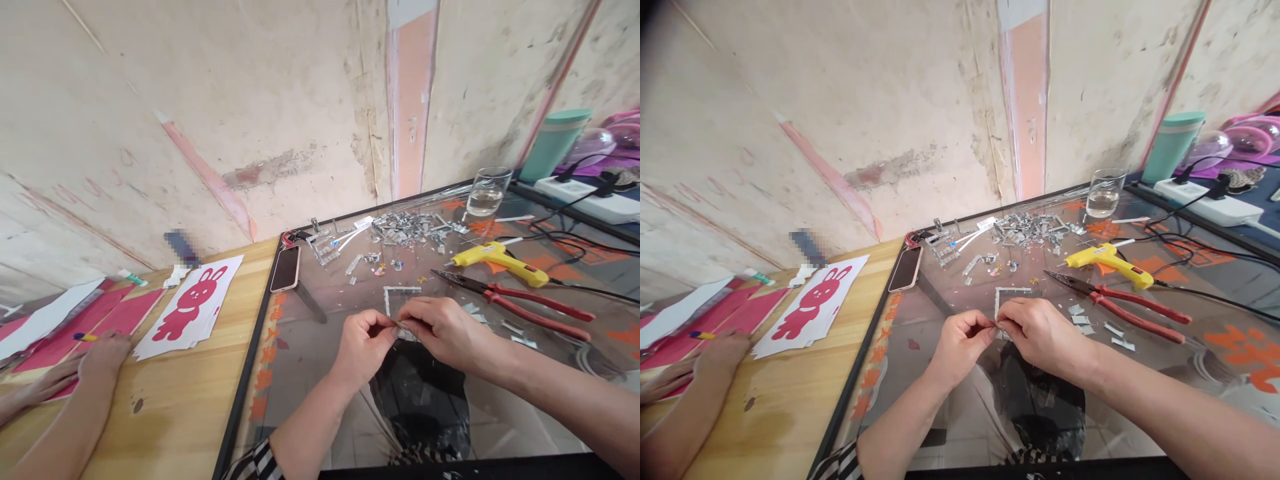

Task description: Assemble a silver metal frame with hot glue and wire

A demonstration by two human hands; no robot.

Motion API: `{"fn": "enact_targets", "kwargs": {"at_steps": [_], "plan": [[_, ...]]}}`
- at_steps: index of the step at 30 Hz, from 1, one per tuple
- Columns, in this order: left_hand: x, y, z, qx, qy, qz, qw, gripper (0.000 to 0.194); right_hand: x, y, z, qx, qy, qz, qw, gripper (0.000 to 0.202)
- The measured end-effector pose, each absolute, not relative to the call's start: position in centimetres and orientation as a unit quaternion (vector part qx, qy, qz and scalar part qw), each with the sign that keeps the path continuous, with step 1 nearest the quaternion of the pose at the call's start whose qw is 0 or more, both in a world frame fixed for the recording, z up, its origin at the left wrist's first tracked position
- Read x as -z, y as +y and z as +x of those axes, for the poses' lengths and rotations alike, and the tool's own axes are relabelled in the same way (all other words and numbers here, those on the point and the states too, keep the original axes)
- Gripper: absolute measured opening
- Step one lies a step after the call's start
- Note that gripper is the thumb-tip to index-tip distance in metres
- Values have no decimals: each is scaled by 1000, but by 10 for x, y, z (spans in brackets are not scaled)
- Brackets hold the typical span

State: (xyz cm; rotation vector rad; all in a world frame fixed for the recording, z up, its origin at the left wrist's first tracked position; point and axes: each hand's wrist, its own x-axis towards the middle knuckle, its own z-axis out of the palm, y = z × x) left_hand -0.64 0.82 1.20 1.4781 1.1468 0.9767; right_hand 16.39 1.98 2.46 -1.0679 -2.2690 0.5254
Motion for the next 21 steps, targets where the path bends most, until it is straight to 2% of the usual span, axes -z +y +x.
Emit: {"fn": "enact_targets", "kwargs": {"at_steps": [4, 6, 8, 12, 14, 17, 21], "plan": [[-13, 4, -4, -411, 474, 705, 332, 11, -20, 22, 156, -320, -770, -481, 271, 15], [-13, 5, -6, -400, 476, 722, 304, 12, -17, 25, 154, -407, -718, -507, 250, 17], [-12, 8, -8, -374, 495, 701, 352, 10, -16, 28, 154, -465, -687, -510, 227, 19], [-13, 14, -14, -330, 492, 576, 564, 10, -26, 34, 166, -529, -701, -443, 183, 25], [-16, 14, -16, -341, 462, 515, 637, 15, -36, 35, 174, -475, -736, -428, 223, 29], [-21, 12, -16, -359, 424, 452, 698, 20, -47, 34, 183, -332, -795, -397, 316, 25], [-25, 10, -15, -366, 393, 417, 733, 21, -49, 31, 185, -172, -889, -283, 316, 27]]}}
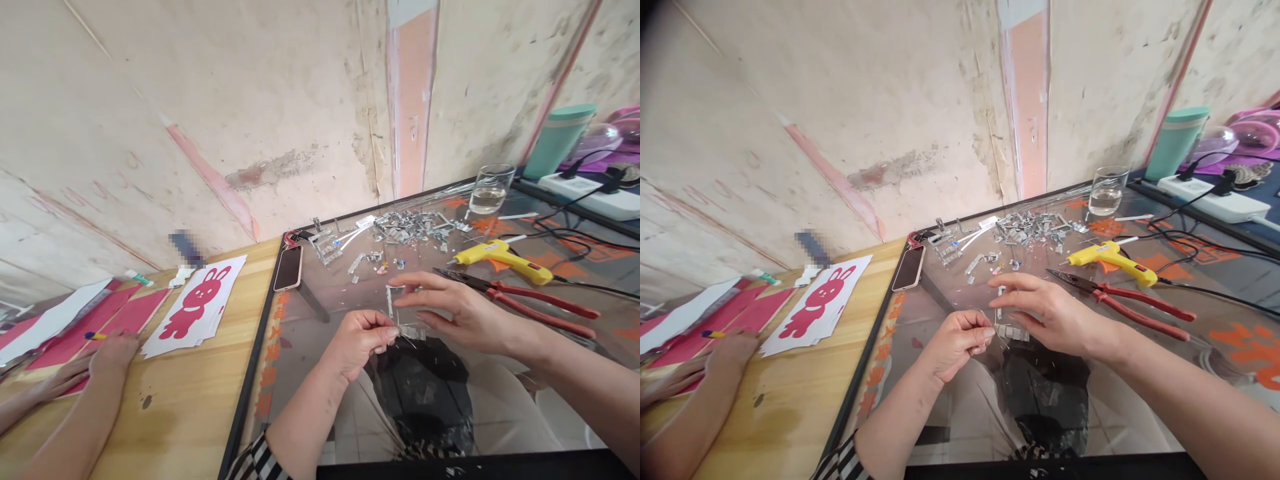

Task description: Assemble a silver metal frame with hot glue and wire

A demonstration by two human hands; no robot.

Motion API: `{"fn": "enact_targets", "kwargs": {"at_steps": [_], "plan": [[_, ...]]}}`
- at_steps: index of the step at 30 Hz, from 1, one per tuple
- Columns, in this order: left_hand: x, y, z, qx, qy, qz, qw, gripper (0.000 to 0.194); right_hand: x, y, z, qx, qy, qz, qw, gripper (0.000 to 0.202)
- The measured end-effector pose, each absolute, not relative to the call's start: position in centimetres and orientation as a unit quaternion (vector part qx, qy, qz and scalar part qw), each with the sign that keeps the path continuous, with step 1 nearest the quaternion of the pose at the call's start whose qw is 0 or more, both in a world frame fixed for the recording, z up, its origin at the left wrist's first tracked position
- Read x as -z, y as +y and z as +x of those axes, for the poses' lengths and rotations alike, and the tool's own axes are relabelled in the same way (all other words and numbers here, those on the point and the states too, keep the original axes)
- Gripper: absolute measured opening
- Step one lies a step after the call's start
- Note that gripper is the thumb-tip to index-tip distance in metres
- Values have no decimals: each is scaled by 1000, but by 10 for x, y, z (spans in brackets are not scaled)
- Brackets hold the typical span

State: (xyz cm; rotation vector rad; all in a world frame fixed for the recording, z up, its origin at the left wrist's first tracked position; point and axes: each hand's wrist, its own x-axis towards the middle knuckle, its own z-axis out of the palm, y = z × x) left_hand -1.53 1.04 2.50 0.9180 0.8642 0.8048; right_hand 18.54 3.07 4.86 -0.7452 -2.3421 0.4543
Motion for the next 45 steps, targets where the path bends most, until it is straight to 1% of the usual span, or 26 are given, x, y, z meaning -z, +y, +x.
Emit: {"fn": "enact_targets", "kwargs": {"at_steps": [3, 6, 12, 18, 24, 27, 30, 32, 34, 36, 38, 40, 41, 43, 45], "plan": [[-26, 10, -15, -359, 378, 407, 750, 22, -45, 31, 184, -99, -923, -239, 284, 27], [-25, 10, -15, -355, 374, 401, 757, 23, -43, 32, 183, -76, -936, -199, 281, 25], [-22, 9, -14, -352, 390, 429, 735, 21, -42, 32, 184, -110, -935, -190, 279, 20], [-18, 7, -14, -364, 397, 451, 712, 18, -40, 30, 183, -117, -934, -187, 280, 18], [-20, 6, -11, -376, 428, 464, 678, 19, -40, 27, 178, -114, -927, -222, 279, 18], [-23, 5, -9, -379, 458, 511, 621, 16, -36, 24, 173, -123, -915, -263, 281, 20], [-26, 3, -8, -375, 497, 597, 506, 10, -30, 21, 168, -174, -877, -334, 298, 19], [-27, 1, -7, -378, 501, 664, 406, 10, -27, 21, 165, -248, -835, -391, 297, 17], [-27, -1, -7, -377, 475, 731, 314, 13, -24, 24, 163, -345, -786, -432, 277, 16], [-26, -1, -8, -363, 449, 772, 265, 16, -22, 27, 163, -446, -735, -449, 244, 16], [-25, 1, -10, -350, 456, 765, 292, 14, -21, 32, 166, -526, -692, -445, 214, 21], [-24, 4, -12, -336, 476, 713, 390, 10, -21, 36, 170, -567, -678, -427, 189, 24], [-24, 6, -13, -329, 481, 678, 448, 9, -23, 38, 173, -569, -686, -415, 182, 26], [-25, 9, -16, -326, 471, 614, 543, 11, -26, 40, 178, -531, -721, -400, 197, 28], [-25, 11, -18, -335, 457, 560, 604, 16, -31, 41, 182, -436, -764, -400, 257, 27]]}}
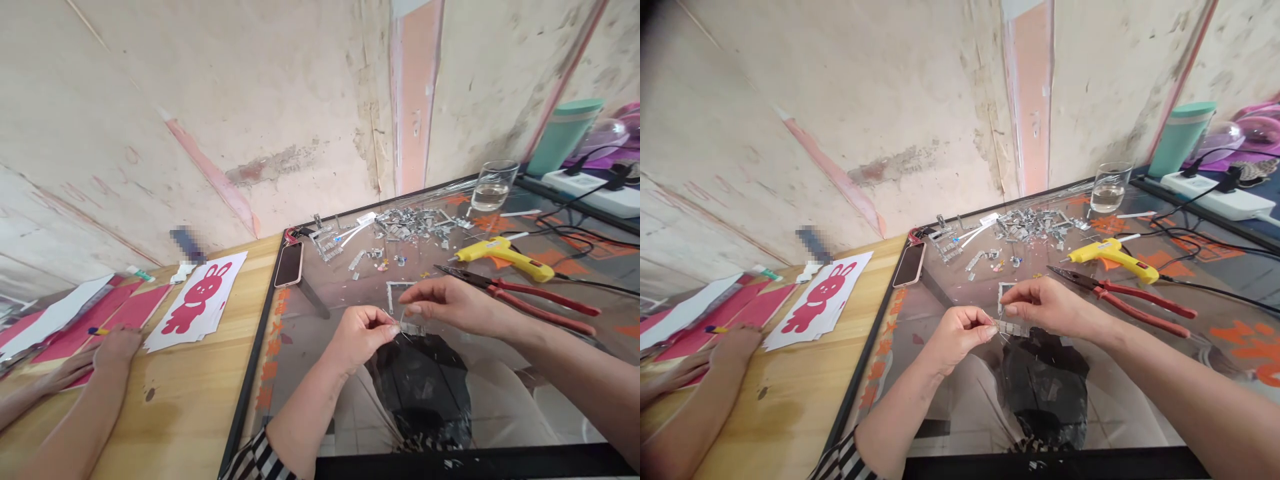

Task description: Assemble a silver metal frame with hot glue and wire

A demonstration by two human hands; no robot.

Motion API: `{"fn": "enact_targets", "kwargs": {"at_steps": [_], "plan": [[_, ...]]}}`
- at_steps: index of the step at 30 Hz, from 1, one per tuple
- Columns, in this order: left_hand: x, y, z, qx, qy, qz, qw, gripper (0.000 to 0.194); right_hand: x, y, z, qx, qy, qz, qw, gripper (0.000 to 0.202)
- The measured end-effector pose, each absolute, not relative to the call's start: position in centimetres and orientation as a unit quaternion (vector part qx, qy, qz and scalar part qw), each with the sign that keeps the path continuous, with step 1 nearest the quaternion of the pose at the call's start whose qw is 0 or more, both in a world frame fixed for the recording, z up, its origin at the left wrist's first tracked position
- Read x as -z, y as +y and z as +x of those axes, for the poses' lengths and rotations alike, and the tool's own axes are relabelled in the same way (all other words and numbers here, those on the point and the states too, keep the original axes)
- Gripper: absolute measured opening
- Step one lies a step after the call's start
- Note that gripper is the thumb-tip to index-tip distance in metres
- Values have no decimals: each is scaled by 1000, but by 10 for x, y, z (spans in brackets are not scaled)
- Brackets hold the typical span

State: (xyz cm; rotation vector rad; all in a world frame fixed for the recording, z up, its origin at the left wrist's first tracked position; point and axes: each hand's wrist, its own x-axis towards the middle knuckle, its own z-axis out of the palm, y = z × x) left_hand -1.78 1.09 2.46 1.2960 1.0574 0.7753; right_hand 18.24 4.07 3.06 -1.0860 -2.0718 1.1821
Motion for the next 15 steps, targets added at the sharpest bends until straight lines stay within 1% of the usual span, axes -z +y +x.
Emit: {"fn": "enact_targets", "kwargs": {"at_steps": [2, 3, 5, 7, 10, 15], "plan": [[-24, 12, -19, -345, 448, 522, 639, 20, -35, 40, 185, -306, -811, -379, 324, 25], [-24, 12, -20, -348, 445, 509, 649, 21, -36, 39, 185, -242, -835, -354, 344, 25], [-23, 13, -21, -352, 438, 494, 664, 23, -38, 38, 185, -133, -879, -290, 355, 26], [-23, 13, -21, -355, 429, 481, 678, 23, -37, 36, 184, -62, -905, -243, 344, 24], [-23, 13, -21, -353, 417, 468, 694, 22, -35, 35, 183, -17, -925, -210, 315, 20], [-24, 11, -20, -354, 421, 486, 679, 19, -29, 35, 183, -24, -930, -191, 314, 18]]}}
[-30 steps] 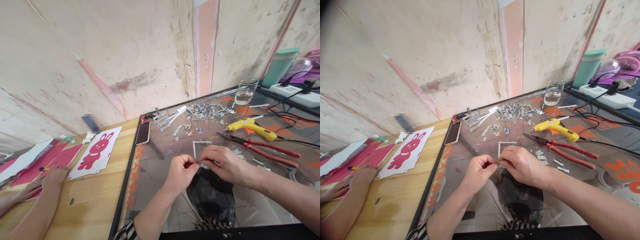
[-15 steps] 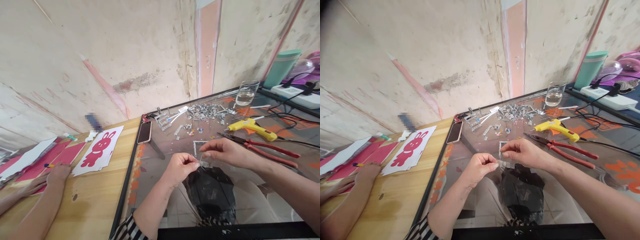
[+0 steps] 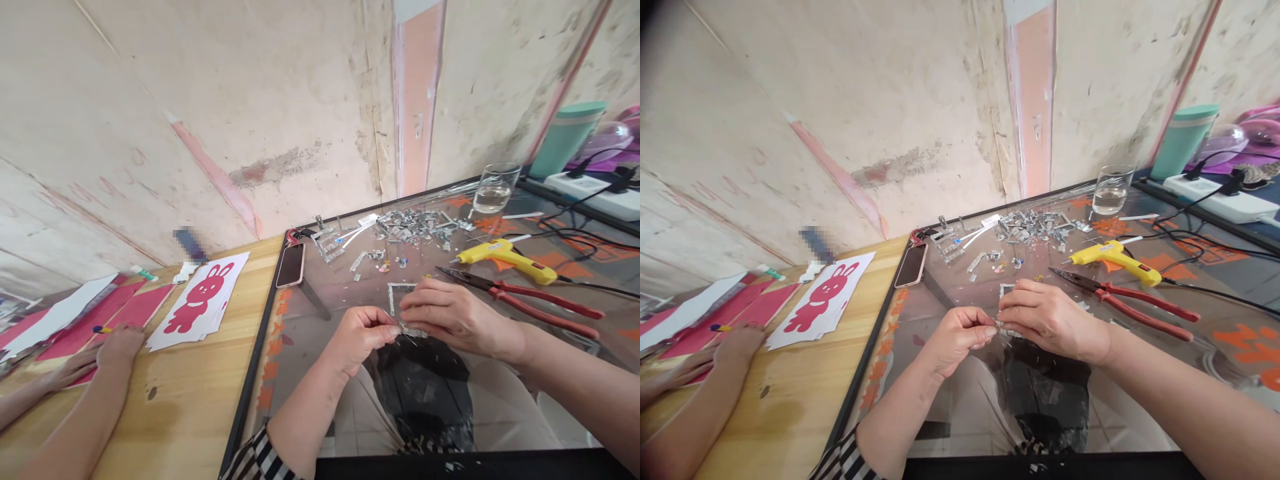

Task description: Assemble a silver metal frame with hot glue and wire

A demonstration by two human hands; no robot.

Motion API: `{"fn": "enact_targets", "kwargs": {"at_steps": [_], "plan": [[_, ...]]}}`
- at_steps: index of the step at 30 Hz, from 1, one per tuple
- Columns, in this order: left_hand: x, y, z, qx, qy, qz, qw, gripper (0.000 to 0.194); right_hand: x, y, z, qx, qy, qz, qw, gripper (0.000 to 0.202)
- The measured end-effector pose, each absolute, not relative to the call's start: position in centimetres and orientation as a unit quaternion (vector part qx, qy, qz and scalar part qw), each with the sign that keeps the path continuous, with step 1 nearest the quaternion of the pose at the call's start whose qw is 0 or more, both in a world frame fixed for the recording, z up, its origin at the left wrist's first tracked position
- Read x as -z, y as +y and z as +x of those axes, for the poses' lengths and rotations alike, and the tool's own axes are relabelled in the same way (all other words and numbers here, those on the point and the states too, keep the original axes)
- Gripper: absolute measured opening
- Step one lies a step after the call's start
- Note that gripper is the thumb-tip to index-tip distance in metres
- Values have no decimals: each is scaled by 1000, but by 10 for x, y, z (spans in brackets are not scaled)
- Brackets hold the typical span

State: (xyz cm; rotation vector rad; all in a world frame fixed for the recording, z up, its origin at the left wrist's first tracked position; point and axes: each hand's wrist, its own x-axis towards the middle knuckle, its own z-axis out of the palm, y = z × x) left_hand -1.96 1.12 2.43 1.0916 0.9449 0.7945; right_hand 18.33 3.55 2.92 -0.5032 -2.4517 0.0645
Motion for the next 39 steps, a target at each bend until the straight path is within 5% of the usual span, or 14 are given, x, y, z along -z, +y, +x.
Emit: {"fn": "enact_targets", "kwargs": {"at_steps": [14, 26, 31, 34, 39], "plan": [[-31, 4, -14, -370, 462, 643, 486, 8, -32, 29, 175, -153, -899, -259, 320, 14], [-29, -2, -12, -315, 380, 848, 193, 16, -23, 34, 173, -529, -709, -428, 183, 23], [-29, 2, -13, -326, 455, 707, 432, 10, -31, 39, 179, -607, -658, -410, 174, 26], [-27, 7, -16, -326, 447, 584, 594, 15, -40, 41, 184, -500, -734, -399, 229, 25], [-21, 12, -20, -341, 424, 505, 670, 19, -43, 37, 186, -247, -871, -305, 295, 26]]}}
